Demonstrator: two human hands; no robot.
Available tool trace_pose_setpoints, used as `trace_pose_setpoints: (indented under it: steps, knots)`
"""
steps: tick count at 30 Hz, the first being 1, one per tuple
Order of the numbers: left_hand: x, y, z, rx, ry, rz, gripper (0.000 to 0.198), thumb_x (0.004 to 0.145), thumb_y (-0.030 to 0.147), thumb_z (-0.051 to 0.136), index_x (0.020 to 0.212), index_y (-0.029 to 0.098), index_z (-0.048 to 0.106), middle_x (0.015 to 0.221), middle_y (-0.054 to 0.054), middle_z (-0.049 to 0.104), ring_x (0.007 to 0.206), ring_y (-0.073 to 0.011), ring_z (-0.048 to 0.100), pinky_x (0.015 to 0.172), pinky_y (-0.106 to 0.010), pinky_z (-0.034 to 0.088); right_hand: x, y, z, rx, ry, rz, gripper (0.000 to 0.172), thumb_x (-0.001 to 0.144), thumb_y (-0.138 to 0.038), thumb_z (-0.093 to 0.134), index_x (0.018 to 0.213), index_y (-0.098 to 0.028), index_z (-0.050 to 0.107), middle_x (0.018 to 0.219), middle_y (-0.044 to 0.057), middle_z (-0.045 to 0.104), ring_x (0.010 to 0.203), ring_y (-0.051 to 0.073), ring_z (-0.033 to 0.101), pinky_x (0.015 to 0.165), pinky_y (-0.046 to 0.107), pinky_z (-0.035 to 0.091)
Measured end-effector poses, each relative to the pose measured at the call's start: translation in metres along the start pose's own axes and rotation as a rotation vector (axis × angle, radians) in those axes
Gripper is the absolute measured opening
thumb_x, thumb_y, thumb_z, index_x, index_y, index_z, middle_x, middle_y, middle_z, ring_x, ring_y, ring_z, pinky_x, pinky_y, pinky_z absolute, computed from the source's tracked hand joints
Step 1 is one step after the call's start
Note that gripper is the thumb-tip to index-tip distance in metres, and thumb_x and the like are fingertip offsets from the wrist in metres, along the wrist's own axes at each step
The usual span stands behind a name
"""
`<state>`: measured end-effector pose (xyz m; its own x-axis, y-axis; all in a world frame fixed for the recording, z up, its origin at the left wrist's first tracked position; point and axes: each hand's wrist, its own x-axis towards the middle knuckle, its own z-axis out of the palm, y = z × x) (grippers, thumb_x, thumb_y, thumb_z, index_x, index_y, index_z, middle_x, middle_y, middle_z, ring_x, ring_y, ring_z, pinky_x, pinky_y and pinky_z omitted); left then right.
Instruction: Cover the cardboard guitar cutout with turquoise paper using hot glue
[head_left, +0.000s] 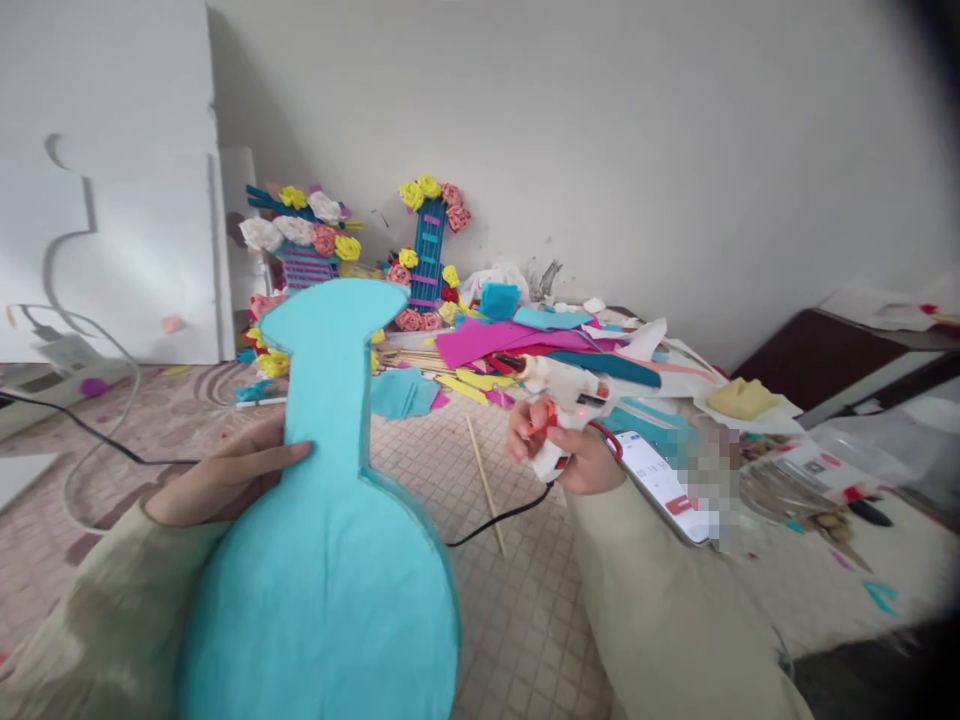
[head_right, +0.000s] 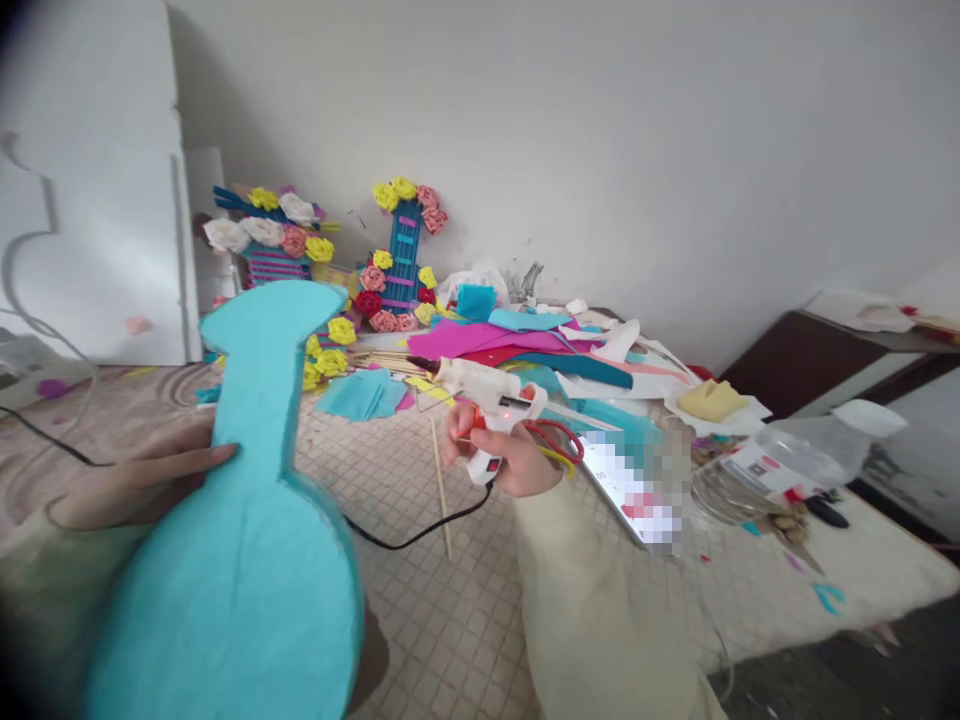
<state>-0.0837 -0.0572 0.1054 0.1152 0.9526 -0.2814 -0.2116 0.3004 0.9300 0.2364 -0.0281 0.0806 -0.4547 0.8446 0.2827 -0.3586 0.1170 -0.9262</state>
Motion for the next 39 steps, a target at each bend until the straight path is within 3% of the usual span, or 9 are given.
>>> trace_pose_setpoints:
  steps: [4,10,15,18,21,30,39]
  knots:
    - [0.000,-0.013,-0.012,-0.033,0.044,-0.025,0.061,0.051,0.022,0.078,0.109,0.024,0.060,0.091,-0.007,0.070,0.076,-0.0298,0.066,0.062,-0.033,0.056,-0.008,-0.001,-0.004,-0.116,-0.068,0.017,0.021,0.068,-0.036,0.063,0.075,-0.018,0.055,0.076,0.004,0.056,0.066,0.017,0.056,0.060,0.032,0.044]
    - [-0.007,-0.015,-0.014,0.006,0.087,-0.039,0.064,0.049,0.023,0.079,0.110,0.027,0.060,0.089,-0.006,0.071,0.073,-0.0302,0.066,0.060,-0.034,0.056,-0.016,-0.001,0.001,-0.345,-0.324,0.094,0.016,0.078,-0.032,0.056,0.080,-0.016,0.061,0.077,0.005,0.061,0.072,0.018,0.059,0.064,0.031,0.048]
    - [-0.008,-0.012,-0.022,0.074,0.037,-0.033,0.070,0.049,0.017,0.079,0.113,0.032,0.056,0.088,-0.002,0.071,0.074,-0.0300,0.066,0.055,-0.034,0.057,-0.015,0.000,0.003,-0.705,-0.326,0.014,0.013,0.077,-0.028,0.057,0.083,-0.018,0.064,0.074,0.002,0.063,0.070,0.016,0.058,0.063,0.027,0.048]
    - [-0.004,-0.012,-0.028,0.107,-0.008,-0.073,0.078,0.045,0.006,0.079,0.115,0.031,0.055,0.094,-0.001,0.070,0.082,-0.0274,0.065,0.059,-0.027,0.056,-0.011,0.000,0.004,-0.822,-0.365,-0.024,0.014,0.077,-0.026,0.057,0.086,-0.019,0.064,0.075,0.002,0.064,0.072,0.017,0.058,0.066,0.027,0.047]
    - [-0.002,-0.015,-0.026,0.129,-0.025,-0.025,0.075,0.045,0.005,0.078,0.113,0.029,0.057,0.091,-0.001,0.070,0.085,-0.0275,0.064,0.057,-0.026,0.056,-0.008,0.001,0.008,-0.913,-0.375,-0.012,0.011,0.074,-0.026,0.058,0.077,-0.017,0.063,0.068,0.000,0.061,0.062,0.014,0.055,0.059,0.025,0.044]
    - [-0.005,-0.017,0.000,0.095,0.074,-0.083,0.072,0.037,0.006,0.080,0.104,0.025,0.063,0.078,-0.001,0.072,0.078,-0.0291,0.066,0.049,-0.028,0.055,-0.007,0.010,0.023,-0.937,-0.383,-0.048,0.014,0.075,-0.024,0.055,0.062,-0.016,0.054,0.060,-0.001,0.050,0.056,0.012,0.048,0.053,0.023,0.038]
    - [-0.003,-0.019,-0.004,0.114,0.051,-0.105,0.074,0.037,0.008,0.080,0.106,0.025,0.061,0.081,-0.002,0.071,0.076,-0.0303,0.066,0.050,-0.031,0.055,-0.007,0.013,0.022,-0.905,-0.387,-0.036,0.018,0.074,-0.024,0.055,0.058,-0.016,0.050,0.057,-0.002,0.047,0.054,0.011,0.046,0.051,0.023,0.036]
